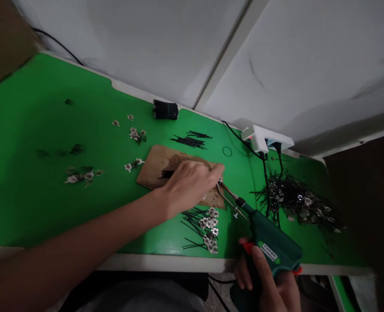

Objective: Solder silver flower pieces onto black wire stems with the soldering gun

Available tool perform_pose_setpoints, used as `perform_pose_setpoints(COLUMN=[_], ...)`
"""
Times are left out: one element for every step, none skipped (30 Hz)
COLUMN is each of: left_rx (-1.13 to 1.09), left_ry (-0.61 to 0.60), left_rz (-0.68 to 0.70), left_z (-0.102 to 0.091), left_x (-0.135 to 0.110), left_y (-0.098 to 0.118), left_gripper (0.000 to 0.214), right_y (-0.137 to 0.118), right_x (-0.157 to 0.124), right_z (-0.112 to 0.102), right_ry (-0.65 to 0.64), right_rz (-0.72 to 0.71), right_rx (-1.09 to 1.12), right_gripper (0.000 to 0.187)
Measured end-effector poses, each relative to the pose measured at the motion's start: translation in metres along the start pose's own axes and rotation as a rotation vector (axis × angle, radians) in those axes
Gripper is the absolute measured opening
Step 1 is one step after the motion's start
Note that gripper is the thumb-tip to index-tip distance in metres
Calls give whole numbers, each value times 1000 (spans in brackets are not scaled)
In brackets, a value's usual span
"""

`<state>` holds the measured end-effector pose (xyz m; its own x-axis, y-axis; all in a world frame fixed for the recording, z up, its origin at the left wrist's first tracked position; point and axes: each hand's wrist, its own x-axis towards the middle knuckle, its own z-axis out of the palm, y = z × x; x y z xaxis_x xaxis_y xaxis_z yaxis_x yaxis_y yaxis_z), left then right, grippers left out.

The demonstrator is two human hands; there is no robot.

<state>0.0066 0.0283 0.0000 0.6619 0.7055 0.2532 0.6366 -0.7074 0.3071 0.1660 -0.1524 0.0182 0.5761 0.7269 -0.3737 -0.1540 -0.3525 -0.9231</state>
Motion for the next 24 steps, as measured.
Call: perform_pose_setpoints(left_rx=[0, 2, 6, 10, 13, 16, 18, 20, 23, 27, 32, 36, 40, 44, 46, 46, 45, 43, 38, 33, 27, 22, 18, 14], left_ry=[0, 1, 2, 0, 0, 2, 5, 6, 9, 14, 18, 21, 25, 27, 26, 22, 17, 16, 16, 17, 18, 20, 21, 20], left_rz=[6, 11, 16, 21, 24, 27, 29, 31, 33, 34, 36, 38, 38, 37, 36, 35, 34, 32, 33, 34, 35, 34, 30, 27], left_z=[0, 0, 0, 0, 0, 0, 0, -1, -1, -1, -1, -2, -2, -2, -3, -3, -3, -3, -3, -2, -2, -1, -1, 0], left_x=[0, 0, 0, 0, 0, 0, -1, -1, -1, -1, 0, 0, 0, 0, 0, 0, 0, 0, 0, 0, -1, -1, -1, -1], left_y=[0, 0, -1, -1, -1, -1, -2, -2, -2, -1, -1, -1, -1, 0, 0, 0, 0, 0, 0, 0, 0, 0, 0, 0], left_gripper=[30, 30, 30, 31, 31, 31, 32, 32, 33, 33, 33, 33, 33, 32, 31, 30, 30, 30, 30, 29, 28, 27, 26, 25], right_y=[1, 2, 3, 4, 5, 6, 7, 7, 8, 9, 10, 11, 12, 14, 15, 16, 18, 19, 19, 19, 19, 18, 17, 17], right_x=[0, 0, 0, 0, 0, 0, -1, -1, -1, -1, -1, -1, -1, -1, -1, -1, -2, -3, -4, -5, -6, -7, -7, -8], right_z=[-1, -1, -2, -2, -2, -2, -2, -2, -2, -2, -1, -1, -1, -1, -1, -2, -2, -3, -3, -3, -2, -1, 0, 1], right_ry=[2, 10, 20, 32, 43, 50, 54, 56, 54, 52, 50, 49, 47, 48, 55, 65, 76, 87, 95, 99, 100, 103, 102, 95], right_rz=[2, -2, -3, -4, -3, 0, -2, -9, -15, -23, -28, -33, -34, -37, -45, -59, -73, -89, -102, -107, -107, -104, -95, -83], right_rx=[0, 1, -1, -5, -10, -17, -24, -31, -38, -43, -45, -39, -27, -9, 13, 37, 60, 78, 91, 96, 95, 91, 86, 85], right_gripper=[33, 34, 34, 35, 35, 34, 34, 34, 34, 33, 33, 32, 32, 31, 30, 30, 30, 30, 31, 30, 30, 28, 27, 26])
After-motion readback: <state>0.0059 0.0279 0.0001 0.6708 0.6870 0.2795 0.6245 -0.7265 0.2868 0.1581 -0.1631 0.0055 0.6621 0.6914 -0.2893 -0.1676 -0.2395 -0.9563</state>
